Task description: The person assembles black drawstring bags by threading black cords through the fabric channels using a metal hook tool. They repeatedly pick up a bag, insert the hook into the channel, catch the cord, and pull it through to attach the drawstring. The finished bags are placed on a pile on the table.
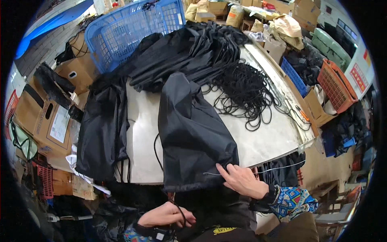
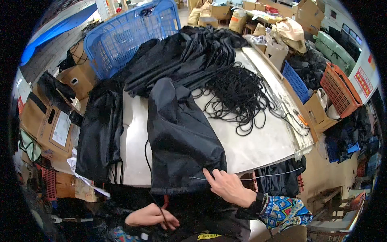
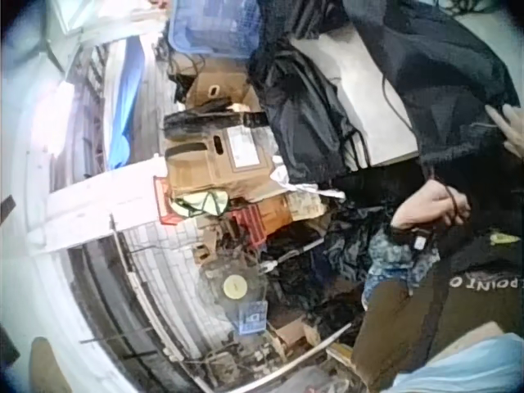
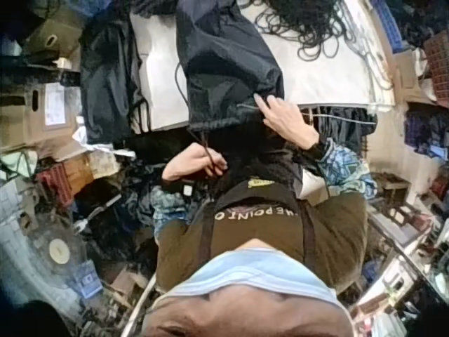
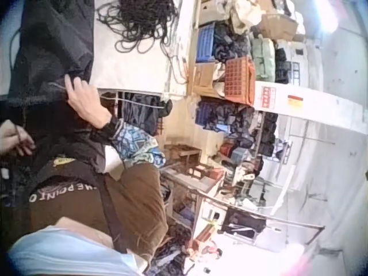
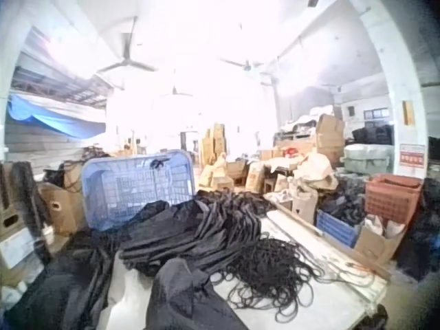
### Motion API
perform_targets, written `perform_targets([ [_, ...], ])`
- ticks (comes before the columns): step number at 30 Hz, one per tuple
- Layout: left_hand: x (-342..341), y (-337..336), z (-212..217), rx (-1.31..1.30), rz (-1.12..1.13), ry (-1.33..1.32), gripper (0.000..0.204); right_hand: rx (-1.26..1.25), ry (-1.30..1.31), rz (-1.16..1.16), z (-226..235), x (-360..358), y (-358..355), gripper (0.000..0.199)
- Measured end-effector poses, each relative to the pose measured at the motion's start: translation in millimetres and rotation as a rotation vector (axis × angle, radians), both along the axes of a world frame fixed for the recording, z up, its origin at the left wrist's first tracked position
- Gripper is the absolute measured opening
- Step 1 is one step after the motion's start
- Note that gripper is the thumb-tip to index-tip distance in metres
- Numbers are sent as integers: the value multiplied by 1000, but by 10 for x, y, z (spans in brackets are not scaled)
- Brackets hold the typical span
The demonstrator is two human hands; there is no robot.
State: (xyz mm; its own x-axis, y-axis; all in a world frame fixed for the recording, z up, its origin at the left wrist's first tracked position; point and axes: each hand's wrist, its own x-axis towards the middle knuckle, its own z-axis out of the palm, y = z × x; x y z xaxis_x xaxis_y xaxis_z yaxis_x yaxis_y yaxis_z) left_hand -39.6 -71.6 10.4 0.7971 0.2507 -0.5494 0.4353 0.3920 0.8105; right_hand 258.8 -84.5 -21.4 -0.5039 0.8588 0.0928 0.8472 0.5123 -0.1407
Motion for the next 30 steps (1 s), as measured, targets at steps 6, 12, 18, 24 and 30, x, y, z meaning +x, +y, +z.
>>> perform_targets([
  [6, 984, 829, 281, 1774, 287, 54, 43, -122, -86, 50, 27, -46, -176, 47],
  [12, 602, 2116, -757, 1667, 248, 621, 42, -224, 56, 99, 225, -110, -366, 52],
  [18, 950, 1560, -708, 1780, -53, 74, 44, -433, 238, 109, 110, -65, -305, 47],
  [24, 800, 2013, -737, 1521, 1072, 211, 43, -277, 538, -266, 367, 249, 266, 51],
  [30, 821, 2060, -840, 553, 803, -39, 31, -82, 501, -282, 243, 298, 714, 45],
])
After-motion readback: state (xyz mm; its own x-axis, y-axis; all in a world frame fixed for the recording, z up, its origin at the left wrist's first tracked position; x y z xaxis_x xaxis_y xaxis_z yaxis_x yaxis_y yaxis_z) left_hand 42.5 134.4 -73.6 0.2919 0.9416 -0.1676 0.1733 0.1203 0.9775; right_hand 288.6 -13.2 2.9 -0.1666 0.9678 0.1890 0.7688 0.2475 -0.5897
